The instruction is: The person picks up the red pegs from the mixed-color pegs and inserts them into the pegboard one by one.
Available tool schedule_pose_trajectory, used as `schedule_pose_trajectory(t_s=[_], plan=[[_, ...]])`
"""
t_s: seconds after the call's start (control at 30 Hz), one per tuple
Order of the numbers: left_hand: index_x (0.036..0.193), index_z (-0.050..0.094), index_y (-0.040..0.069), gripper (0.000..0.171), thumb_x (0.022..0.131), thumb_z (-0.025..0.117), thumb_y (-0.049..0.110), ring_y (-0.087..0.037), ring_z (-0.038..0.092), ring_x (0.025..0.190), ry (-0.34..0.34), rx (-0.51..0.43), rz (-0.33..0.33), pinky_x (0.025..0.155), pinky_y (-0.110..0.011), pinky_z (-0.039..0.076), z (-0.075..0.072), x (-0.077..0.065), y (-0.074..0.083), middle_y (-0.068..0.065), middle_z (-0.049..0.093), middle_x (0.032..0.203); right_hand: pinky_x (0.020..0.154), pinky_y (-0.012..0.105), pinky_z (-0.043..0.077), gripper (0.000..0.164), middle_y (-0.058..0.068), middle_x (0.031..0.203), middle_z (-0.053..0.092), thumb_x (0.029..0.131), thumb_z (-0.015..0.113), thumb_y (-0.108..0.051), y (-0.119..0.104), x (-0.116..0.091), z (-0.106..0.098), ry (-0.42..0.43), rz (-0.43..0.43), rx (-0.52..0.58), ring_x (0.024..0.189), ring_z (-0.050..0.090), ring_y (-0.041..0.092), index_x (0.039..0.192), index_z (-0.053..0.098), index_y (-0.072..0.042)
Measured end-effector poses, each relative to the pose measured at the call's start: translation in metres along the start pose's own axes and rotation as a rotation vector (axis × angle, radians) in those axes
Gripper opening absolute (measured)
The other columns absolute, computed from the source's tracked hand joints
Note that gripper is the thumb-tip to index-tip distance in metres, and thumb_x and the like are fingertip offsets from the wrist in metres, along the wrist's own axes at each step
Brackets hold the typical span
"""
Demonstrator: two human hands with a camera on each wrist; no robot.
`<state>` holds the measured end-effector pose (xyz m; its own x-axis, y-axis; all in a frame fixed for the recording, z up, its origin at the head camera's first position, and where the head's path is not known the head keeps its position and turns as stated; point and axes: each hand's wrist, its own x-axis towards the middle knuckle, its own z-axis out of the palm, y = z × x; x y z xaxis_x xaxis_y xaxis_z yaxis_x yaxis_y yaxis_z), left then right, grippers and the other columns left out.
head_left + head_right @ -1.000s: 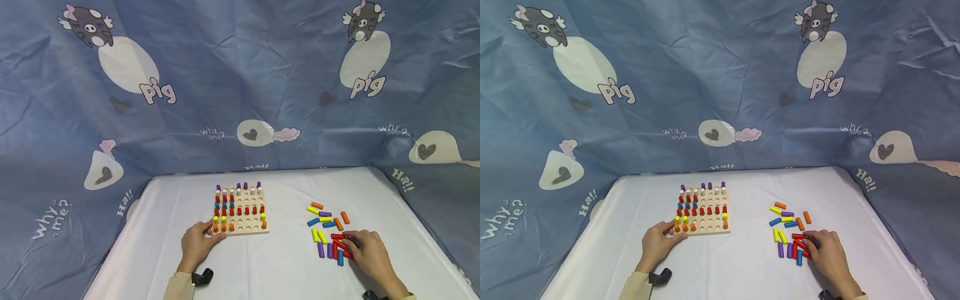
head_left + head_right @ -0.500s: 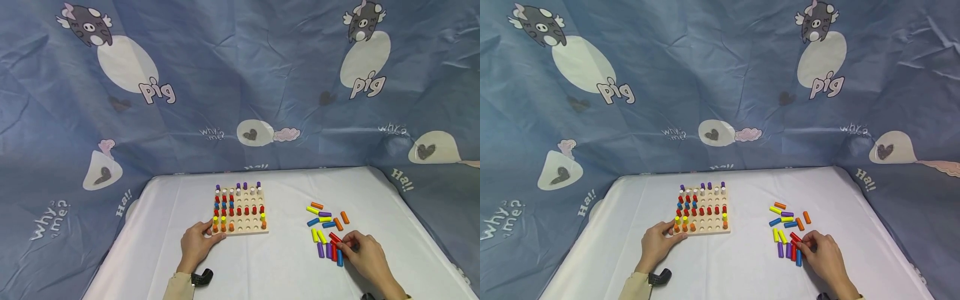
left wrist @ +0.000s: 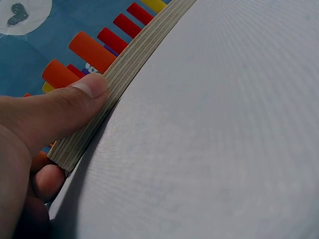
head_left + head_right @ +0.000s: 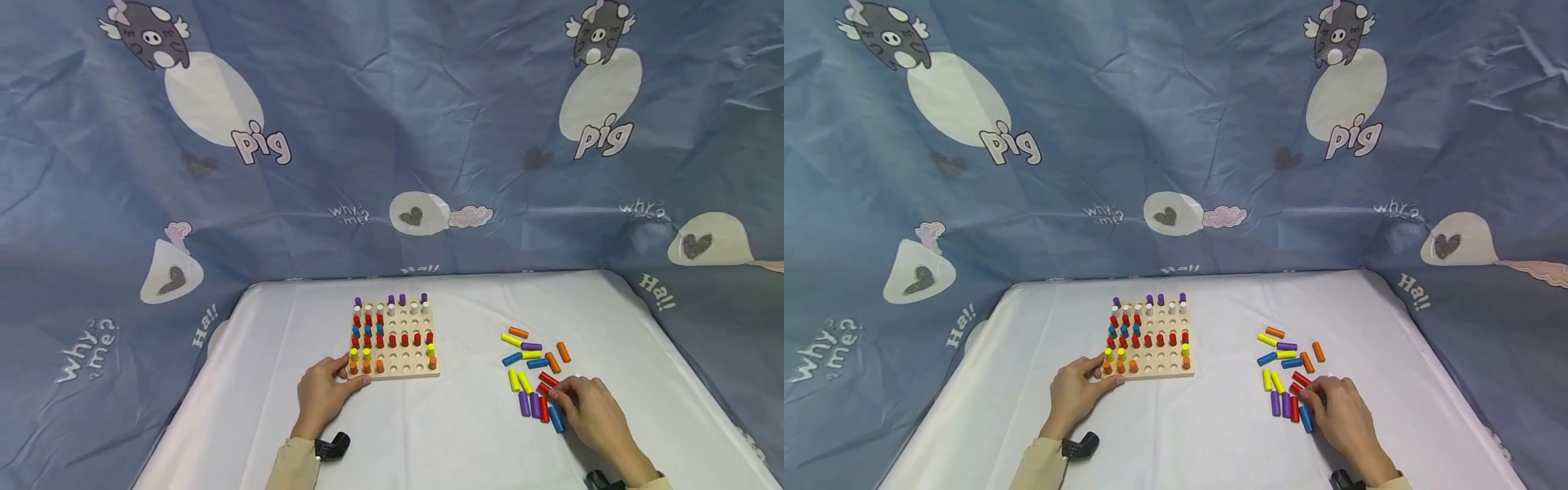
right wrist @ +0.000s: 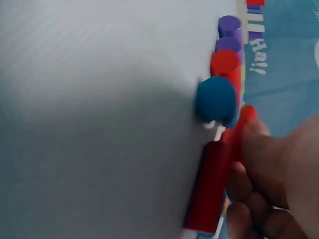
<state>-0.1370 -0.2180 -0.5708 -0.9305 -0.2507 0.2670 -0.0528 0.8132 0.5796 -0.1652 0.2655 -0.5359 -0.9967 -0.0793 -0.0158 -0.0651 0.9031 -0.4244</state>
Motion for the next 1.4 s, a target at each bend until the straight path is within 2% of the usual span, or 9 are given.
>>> schedule_pose_trajectory(t_s=[0.17, 0.3, 0.43, 0.5, 0.63, 0.9, 1.03, 1.23, 1.4], plan=[[0.124, 0.079, 0.007, 0.073, 0.068, 0.098, 0.05, -0.007, 0.04, 0.059, 0.012, -0.003, 0.0, 0.058, -0.026, 0.029, 0.002, -0.001, 0.001, 0.01, 0.057, 0.07, 0.065, 0.032, 0.04, 0.02, 0.005, 0.083, 0.071, 0.1, 0.075, -0.019, -0.006, 0.0, -0.011, 0.138, -0.034, 0.09, 0.075, 0.055, 0.02, 0.106, 0.073, 0.0], [0.125, 0.079, 0.008, 0.073, 0.069, 0.098, 0.051, -0.007, 0.04, 0.06, 0.01, -0.005, -0.001, 0.058, -0.026, 0.03, 0.001, 0.0, -0.001, 0.01, 0.058, 0.07, 0.06, 0.027, 0.04, 0.015, 0.005, 0.081, 0.076, 0.096, 0.08, -0.016, -0.017, 0.008, -0.016, 0.302, -0.101, 0.16, 0.069, 0.061, 0.015, 0.101, 0.076, -0.002], [0.126, 0.079, 0.009, 0.073, 0.07, 0.097, 0.052, -0.008, 0.04, 0.06, -0.003, 0.002, 0.002, 0.058, -0.026, 0.03, 0.0, 0.003, -0.002, 0.009, 0.057, 0.07, 0.057, 0.026, 0.036, 0.009, 0.003, 0.077, 0.073, 0.093, 0.083, -0.011, -0.033, 0.018, -0.012, 0.447, -0.136, 0.221, 0.069, 0.055, 0.011, 0.1, 0.081, -0.006], [0.127, 0.078, 0.01, 0.073, 0.07, 0.097, 0.052, -0.008, 0.039, 0.059, -0.012, 0.007, -0.002, 0.057, -0.026, 0.029, -0.001, 0.004, -0.002, 0.009, 0.056, 0.07, 0.055, 0.026, 0.035, 0.01, 0.005, 0.079, 0.073, 0.093, 0.082, -0.008, -0.042, 0.024, -0.009, 0.474, -0.136, 0.265, 0.071, 0.051, 0.011, 0.103, 0.083, -0.007], [0.127, 0.078, 0.01, 0.073, 0.07, 0.096, 0.052, -0.008, 0.04, 0.059, -0.019, 0.009, -0.001, 0.057, -0.026, 0.03, -0.002, 0.004, -0.002, 0.01, 0.056, 0.07, 0.052, 0.025, 0.034, 0.012, 0.009, 0.086, 0.075, 0.095, 0.078, -0.004, -0.058, 0.037, -0.004, 0.494, -0.147, 0.375, 0.075, 0.05, 0.011, 0.104, 0.084, -0.008], [0.128, 0.078, 0.01, 0.073, 0.071, 0.096, 0.053, -0.007, 0.04, 0.06, -0.034, 0.009, -0.015, 0.058, -0.026, 0.03, -0.001, 0.002, -0.003, 0.011, 0.056, 0.071, 0.044, 0.022, 0.03, 0.01, 0.007, 0.08, 0.076, 0.092, 0.085, -0.014, -0.095, 0.073, 0.003, 0.481, -0.214, 0.583, 0.06, 0.054, 0.007, 0.101, 0.083, -0.011], [0.127, 0.078, 0.01, 0.073, 0.07, 0.096, 0.053, -0.007, 0.04, 0.06, -0.03, 0.013, -0.018, 0.058, -0.026, 0.029, -0.001, 0.001, -0.003, 0.01, 0.055, 0.07, 0.044, 0.021, 0.029, 0.008, 0.007, 0.079, 0.074, 0.091, 0.086, -0.016, -0.115, 0.092, 0.008, 0.466, -0.235, 0.663, 0.058, 0.054, 0.012, 0.097, 0.083, -0.011], [0.127, 0.078, 0.01, 0.074, 0.07, 0.096, 0.053, -0.007, 0.039, 0.059, -0.028, 0.034, -0.019, 0.058, -0.026, 0.028, 0.0, 0.0, -0.004, 0.011, 0.053, 0.07, 0.051, 0.022, 0.031, 0.005, 0.01, 0.076, 0.073, 0.09, 0.086, -0.012, -0.145, 0.118, 0.017, 0.421, -0.252, 0.697, 0.062, 0.052, 0.01, 0.093, 0.084, -0.008], [0.127, 0.078, 0.011, 0.073, 0.07, 0.096, 0.053, -0.008, 0.039, 0.06, -0.02, 0.024, -0.021, 0.058, -0.026, 0.028, 0.0, 0.001, -0.002, 0.01, 0.054, 0.07, 0.062, 0.027, 0.039, 0.006, 0.009, 0.078, 0.075, 0.091, 0.085, -0.014, -0.172, 0.137, 0.024, 0.363, -0.313, 0.631, 0.068, 0.056, 0.014, 0.091, 0.085, -0.007]])
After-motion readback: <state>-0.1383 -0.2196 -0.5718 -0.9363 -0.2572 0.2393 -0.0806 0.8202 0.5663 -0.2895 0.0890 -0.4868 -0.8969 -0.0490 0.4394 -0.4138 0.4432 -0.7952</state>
